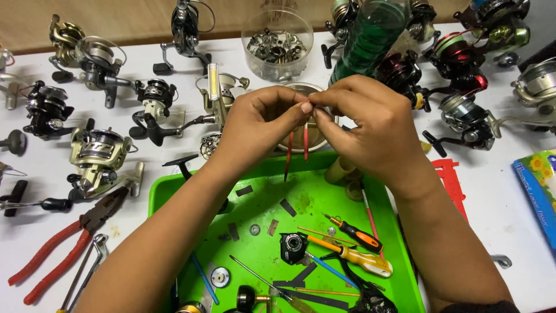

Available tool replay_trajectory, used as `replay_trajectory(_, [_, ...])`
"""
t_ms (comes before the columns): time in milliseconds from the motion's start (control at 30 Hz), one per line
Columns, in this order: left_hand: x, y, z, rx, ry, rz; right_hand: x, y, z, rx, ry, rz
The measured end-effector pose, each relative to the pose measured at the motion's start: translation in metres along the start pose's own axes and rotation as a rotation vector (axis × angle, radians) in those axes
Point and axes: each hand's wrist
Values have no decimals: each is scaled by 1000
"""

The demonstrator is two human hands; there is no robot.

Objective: The person cleans small fishing reel parts by hand, using a white cloth to wipe them after dipping them into a metal bowl of liquid. The workspace is a white table with a green tray containing various tools and disassembled reel components.

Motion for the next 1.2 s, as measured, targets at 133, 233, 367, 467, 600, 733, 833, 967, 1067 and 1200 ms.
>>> replay_trajectory(133, [-1, -2, 0, 6, 4, -6, -4, -2, -3, -92, 11, 39])
replay_trajectory(233, [-2, -9, 0, -54, -1, 63, -2, -2, -2, -89, 16, 64])
replay_trajectory(367, [-1, -5, 1, -96, 1, 92, -2, -3, -2, -111, 12, 67])
replay_trajectory(467, [0, -2, 1, -108, -9, 112, -3, -4, -3, -106, -2, 75])
replay_trajectory(600, [-1, 2, 0, -112, -7, 10, -3, -6, -4, -90, -22, 93])
replay_trajectory(733, [0, 1, 3, 26, -32, -90, 1, -7, -5, -67, -14, 101])
replay_trajectory(833, [-2, 1, 6, 55, -73, -146, 6, -11, -4, -55, 8, 117])
replay_trajectory(967, [-5, -1, 9, 157, -97, -237, 13, -20, 6, -75, 81, 213])
replay_trajectory(1067, [-6, -3, 8, 159, -129, -264, 14, -31, 11, -236, 130, 276])
replay_trajectory(1200, [-11, -2, 9, 168, -131, -320, 13, -31, 8, -305, 139, 209])
Point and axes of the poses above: each hand's wrist, its own x-axis towards the middle knuckle, its own z-axis out of the back of the hand, y = z × x, and after that the axes turned 5 degrees about z, right-handed
